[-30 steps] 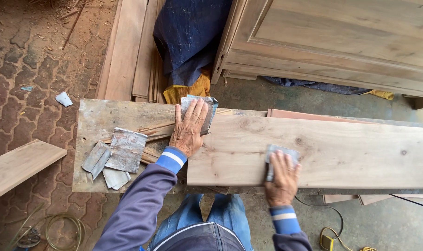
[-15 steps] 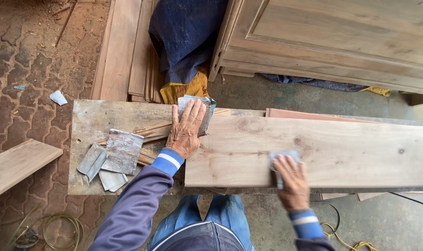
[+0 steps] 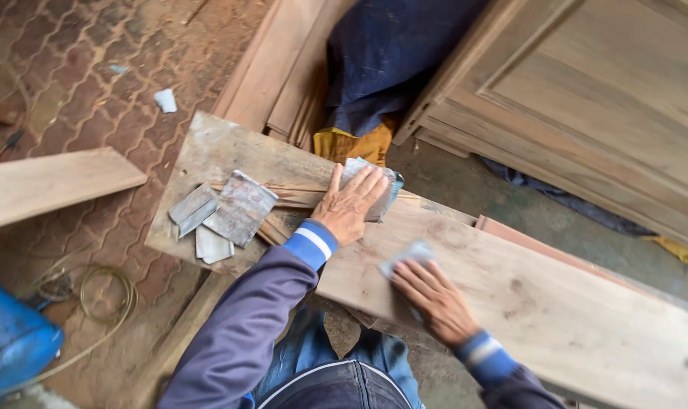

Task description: Manually sanding a wood plank with sandpaper and finishing with an electric sander.

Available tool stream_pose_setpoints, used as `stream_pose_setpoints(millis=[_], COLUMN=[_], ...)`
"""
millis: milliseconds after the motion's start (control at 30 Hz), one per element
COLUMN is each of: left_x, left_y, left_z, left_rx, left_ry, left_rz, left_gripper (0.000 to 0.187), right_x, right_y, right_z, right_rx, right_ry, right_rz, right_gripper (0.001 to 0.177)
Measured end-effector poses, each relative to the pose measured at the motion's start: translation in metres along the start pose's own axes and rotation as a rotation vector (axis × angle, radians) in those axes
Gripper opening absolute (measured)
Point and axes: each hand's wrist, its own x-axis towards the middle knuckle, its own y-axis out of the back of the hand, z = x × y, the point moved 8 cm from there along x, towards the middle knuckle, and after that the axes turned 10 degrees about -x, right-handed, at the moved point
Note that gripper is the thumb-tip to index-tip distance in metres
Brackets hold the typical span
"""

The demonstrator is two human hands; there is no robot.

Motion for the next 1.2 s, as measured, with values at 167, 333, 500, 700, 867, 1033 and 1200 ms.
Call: stream_pose_setpoints(millis=[167,333,500,700,867,1033,1200], left_x=[-0.001,0.006,0.007,0.003,0.004,0.005,0.005], left_y=[-0.003,-0.007,-0.011,-0.008,-0.018,-0.014,-0.011], left_z=[0.006,0.005,0.007,0.011,0.005,0.009,0.008], left_rx=[0.035,-0.005,-0.024,0.064,0.027,0.137,0.100], left_ry=[0.050,0.133,0.191,0.254,0.220,0.226,0.272], left_rz=[0.017,0.014,0.014,-0.034,0.061,0.035,-0.042], left_gripper=[0.079,0.074,0.074,0.082,0.080,0.078,0.084], right_x=[-0.051,0.053,0.019,-0.031,0.055,-0.001,-0.026], right_y=[-0.004,0.003,0.006,0.000,0.006,0.009,0.002], right_z=[0.032,-0.002,0.014,0.047,0.008,0.038,0.053], right_rx=[0.049,0.123,0.073,-0.003,0.090,0.013,-0.031], right_ry=[0.008,0.225,0.277,0.214,0.365,0.304,0.261], right_rz=[-0.027,-0.008,-0.004,-0.073,-0.027,-0.054,-0.059], right_gripper=[0.081,0.073,0.067,0.068,0.064,0.071,0.075])
